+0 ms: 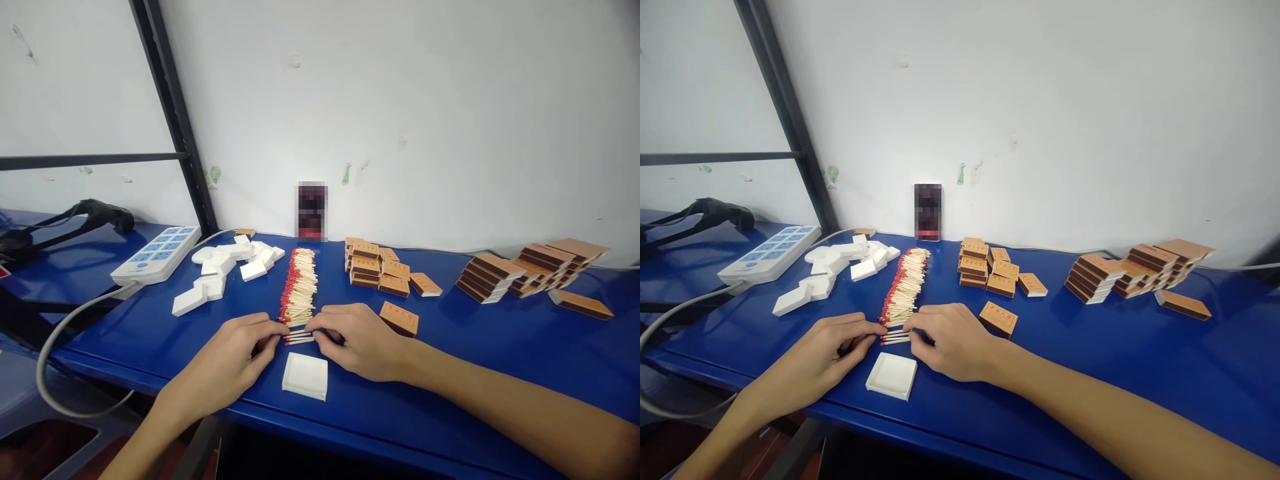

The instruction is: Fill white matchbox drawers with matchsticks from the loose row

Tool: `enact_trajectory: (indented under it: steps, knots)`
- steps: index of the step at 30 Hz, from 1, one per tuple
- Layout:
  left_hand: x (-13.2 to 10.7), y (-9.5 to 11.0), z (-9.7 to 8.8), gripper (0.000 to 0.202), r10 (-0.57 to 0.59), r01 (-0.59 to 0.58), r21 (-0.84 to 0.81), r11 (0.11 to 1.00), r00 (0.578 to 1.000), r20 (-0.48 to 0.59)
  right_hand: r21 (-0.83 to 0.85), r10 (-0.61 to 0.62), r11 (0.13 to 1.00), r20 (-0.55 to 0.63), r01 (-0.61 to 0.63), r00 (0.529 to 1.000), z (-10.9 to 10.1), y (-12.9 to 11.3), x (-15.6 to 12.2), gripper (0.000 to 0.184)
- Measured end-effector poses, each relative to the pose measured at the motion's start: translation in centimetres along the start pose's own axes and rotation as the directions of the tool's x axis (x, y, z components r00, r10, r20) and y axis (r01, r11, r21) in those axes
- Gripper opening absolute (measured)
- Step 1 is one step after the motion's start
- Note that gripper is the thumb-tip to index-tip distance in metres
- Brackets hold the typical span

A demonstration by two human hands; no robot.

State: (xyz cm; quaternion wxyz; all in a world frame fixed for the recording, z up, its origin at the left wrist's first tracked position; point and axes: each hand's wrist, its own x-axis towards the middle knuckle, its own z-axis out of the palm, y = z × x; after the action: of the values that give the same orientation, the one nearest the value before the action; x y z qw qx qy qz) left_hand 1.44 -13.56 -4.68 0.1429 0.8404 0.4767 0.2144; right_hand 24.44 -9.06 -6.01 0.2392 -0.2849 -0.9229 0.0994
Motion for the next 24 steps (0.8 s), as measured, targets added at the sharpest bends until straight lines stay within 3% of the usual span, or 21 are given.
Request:
enact_trajectory:
  steps: [8,24]
  knots:
    - [-0.2,0.04,-0.1,0.028,-0.013,0.013,-0.004,1.0,1.0,0.021,0.017,0.008,1.0,-0.056,-0.007,0.998,0.24,-0.08,-0.15,0.023]
    - [-0.09,-0.22,0.02,0.031,-0.03,0.03,0.004,1.0,0.999,0.023,-0.031,0.051,0.998,0.002,-0.051,0.999,-0.03,-0.26,-0.06,0.027]
